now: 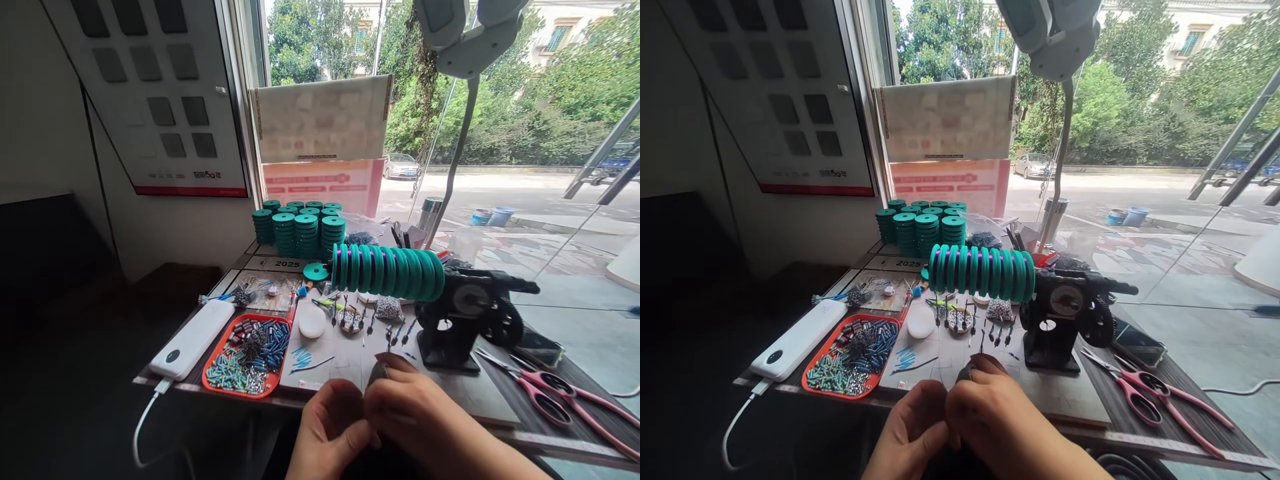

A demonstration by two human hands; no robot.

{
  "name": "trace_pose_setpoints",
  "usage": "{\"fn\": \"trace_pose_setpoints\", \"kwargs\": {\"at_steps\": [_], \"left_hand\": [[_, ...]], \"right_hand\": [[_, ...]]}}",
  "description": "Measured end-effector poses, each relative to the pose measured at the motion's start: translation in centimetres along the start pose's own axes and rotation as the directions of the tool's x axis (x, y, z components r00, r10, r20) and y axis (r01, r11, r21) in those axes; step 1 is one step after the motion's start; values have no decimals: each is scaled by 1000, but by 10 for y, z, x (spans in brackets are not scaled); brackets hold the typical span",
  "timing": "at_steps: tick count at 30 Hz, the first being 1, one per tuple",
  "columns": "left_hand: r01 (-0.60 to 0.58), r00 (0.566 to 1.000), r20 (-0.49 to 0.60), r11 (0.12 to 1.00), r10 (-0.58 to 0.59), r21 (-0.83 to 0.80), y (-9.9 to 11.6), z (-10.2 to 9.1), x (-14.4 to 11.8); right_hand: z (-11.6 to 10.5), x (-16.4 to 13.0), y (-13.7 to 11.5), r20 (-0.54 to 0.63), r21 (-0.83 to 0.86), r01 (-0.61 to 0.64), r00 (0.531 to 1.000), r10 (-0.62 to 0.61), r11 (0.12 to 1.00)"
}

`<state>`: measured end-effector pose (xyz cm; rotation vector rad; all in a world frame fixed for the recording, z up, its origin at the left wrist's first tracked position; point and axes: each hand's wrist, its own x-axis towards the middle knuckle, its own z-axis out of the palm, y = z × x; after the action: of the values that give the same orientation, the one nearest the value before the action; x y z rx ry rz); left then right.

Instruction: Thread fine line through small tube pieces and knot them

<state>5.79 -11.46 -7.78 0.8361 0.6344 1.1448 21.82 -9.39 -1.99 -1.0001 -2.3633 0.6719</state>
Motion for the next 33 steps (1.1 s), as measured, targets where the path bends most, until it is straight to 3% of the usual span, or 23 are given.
{"fn": "trace_pose_setpoints", "kwargs": {"at_steps": [3, 8, 12, 19, 29, 33], "left_hand": [[84, 996, -2, 976, -86, 201, 10, -4, -4], [174, 982, -137, 912, -132, 371, 24, 2, -6], [173, 983, -128, 915, -135, 364, 16, 4, -3], [128, 985, -148, 940, -84, 315, -12, -11, -1], [142, 986, -131, 933, -104, 332, 7, 3, -4], [149, 981, -165, 943, -103, 297, 3, 0, -5]], "right_hand": [[0, -1, 2, 2, -69, 4, 1000, -4, 998], [2, -1, 3, -2, -81, 32, 999, -33, 996], [5, -3, 5, -7, -67, 27, 1000, -28, 997], [9, -3, 5, -9, -92, 22, 1000, -23, 995], [9, -5, 8, -11, -54, 23, 1000, -24, 998], [9, -6, 8, -27, -93, 36, 999, -38, 995]]}}
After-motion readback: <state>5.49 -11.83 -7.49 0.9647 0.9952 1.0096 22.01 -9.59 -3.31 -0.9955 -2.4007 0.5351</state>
